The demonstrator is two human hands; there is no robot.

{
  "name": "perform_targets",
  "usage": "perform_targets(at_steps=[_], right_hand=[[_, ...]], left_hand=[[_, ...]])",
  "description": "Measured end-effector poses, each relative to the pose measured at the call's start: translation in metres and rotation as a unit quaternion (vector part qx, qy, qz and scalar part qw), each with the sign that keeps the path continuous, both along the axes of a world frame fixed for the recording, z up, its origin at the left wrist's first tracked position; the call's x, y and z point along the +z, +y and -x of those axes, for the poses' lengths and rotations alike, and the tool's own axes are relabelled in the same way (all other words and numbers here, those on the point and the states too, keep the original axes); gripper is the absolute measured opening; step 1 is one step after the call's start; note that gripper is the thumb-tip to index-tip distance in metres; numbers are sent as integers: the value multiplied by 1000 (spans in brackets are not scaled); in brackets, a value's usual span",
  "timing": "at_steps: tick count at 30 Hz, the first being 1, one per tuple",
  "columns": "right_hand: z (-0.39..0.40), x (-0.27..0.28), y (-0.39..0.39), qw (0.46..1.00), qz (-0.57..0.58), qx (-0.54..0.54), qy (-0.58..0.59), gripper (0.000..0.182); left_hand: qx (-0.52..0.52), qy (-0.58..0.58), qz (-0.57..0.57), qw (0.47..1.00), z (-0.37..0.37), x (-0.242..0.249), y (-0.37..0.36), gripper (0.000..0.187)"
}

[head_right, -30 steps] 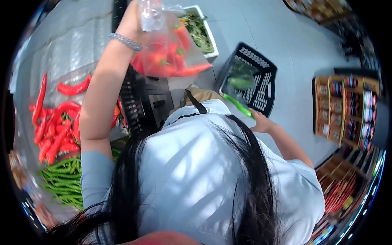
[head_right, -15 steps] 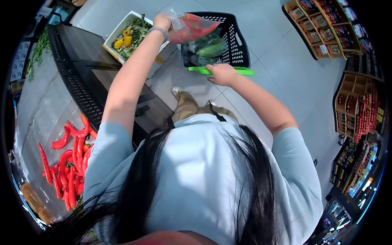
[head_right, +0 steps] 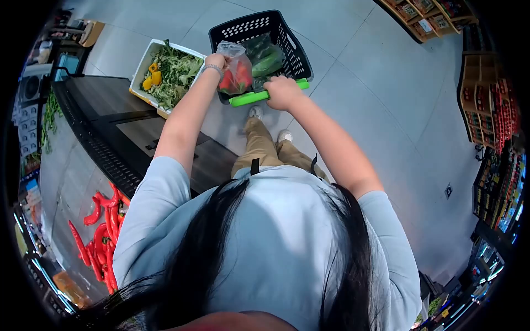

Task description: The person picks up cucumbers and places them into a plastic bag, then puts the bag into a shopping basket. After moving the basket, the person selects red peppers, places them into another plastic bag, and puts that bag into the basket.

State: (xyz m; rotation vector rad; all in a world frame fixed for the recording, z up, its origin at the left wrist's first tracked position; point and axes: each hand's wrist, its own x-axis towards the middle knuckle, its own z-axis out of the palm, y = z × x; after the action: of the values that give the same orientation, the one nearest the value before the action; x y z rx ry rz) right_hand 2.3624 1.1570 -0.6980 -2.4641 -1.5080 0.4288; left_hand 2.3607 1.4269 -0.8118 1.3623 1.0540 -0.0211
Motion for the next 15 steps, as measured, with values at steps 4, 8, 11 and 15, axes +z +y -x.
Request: perform_targets(at_steps=[4,8,11,15], right_hand=[[2,2,2,994,95,-39,36,18],[-10,5,11,980,167,-47,102,18],[-19,3,18,973,195,-32,118,19],[-26,4,22,963,213,-44,157,19]], left_hand=[[-22,2,-6,1000,-16,-25,5,13],[-77,22,12,997,-42,-60,2,15],[-89,47,49,994,-55,-85,-11,18],[-144,35,54,988,-57,-163,-25,13]])
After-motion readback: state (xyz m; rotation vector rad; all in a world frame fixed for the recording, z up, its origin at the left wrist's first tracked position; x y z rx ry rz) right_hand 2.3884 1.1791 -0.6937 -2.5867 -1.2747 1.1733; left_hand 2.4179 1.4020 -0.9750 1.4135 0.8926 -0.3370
